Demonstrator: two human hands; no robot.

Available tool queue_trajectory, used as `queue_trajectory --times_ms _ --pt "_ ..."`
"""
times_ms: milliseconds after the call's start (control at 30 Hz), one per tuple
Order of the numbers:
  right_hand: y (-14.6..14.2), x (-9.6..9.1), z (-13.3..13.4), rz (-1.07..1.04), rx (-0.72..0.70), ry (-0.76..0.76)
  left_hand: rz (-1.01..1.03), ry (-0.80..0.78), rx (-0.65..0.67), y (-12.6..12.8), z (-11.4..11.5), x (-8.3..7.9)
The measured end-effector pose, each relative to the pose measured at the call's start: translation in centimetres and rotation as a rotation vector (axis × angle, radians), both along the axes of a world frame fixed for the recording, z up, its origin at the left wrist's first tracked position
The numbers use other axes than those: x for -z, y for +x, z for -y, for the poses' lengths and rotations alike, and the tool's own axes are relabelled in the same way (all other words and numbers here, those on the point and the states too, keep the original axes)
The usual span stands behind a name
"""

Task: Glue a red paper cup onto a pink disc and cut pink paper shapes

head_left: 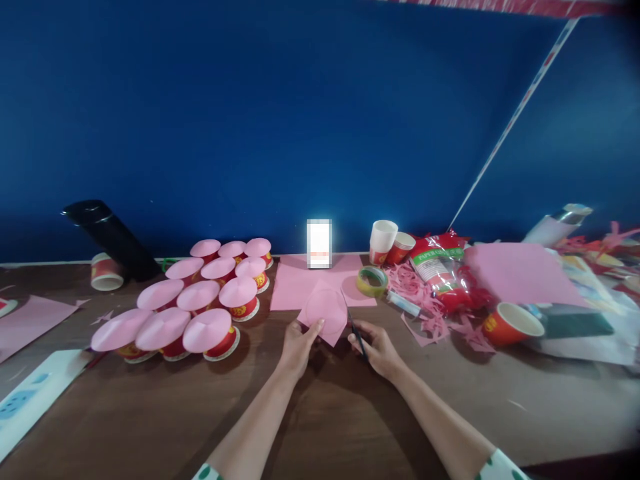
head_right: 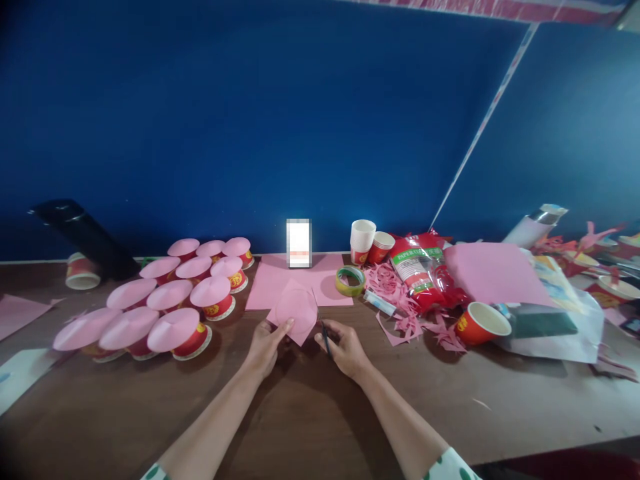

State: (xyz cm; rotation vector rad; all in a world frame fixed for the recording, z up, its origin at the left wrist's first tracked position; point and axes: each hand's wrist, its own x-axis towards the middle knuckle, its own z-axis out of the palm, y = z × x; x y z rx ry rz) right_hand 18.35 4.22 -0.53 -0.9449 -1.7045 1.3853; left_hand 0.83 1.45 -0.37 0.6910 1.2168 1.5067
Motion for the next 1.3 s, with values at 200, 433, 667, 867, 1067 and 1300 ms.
queue_trajectory --times_ms 200,433,667,867,1067,1300 --pt "0.1 -0.3 0.1 0.002 -0.011 0.013 0.0 0.004 -0.022 -0.1 -0.1 0.2" --pt "0.0 -0.2 0.0 0.0 0.002 -0.013 0.015 0.008 -0.036 -0.1 -0.1 0.2" --pt "0.0 -0.2 0.1 -0.014 0.004 -0.018 -0.002 0.029 -0.001 -0.1 -0.1 0.4" --pt "0.0 -0.2 0.2 -0.035 0.011 -0.047 -0.001 0.053 0.048 -0.1 0.1 0.1" --pt "0.0 -0.3 0.2 -0.058 -0.007 -0.022 0.069 0.056 0.09 0.2 0.3 -0.8" --pt "0.0 -0.1 0.1 -0.088 -0.012 -0.035 0.11 0.073 0.109 0.3 0.5 -1.4"
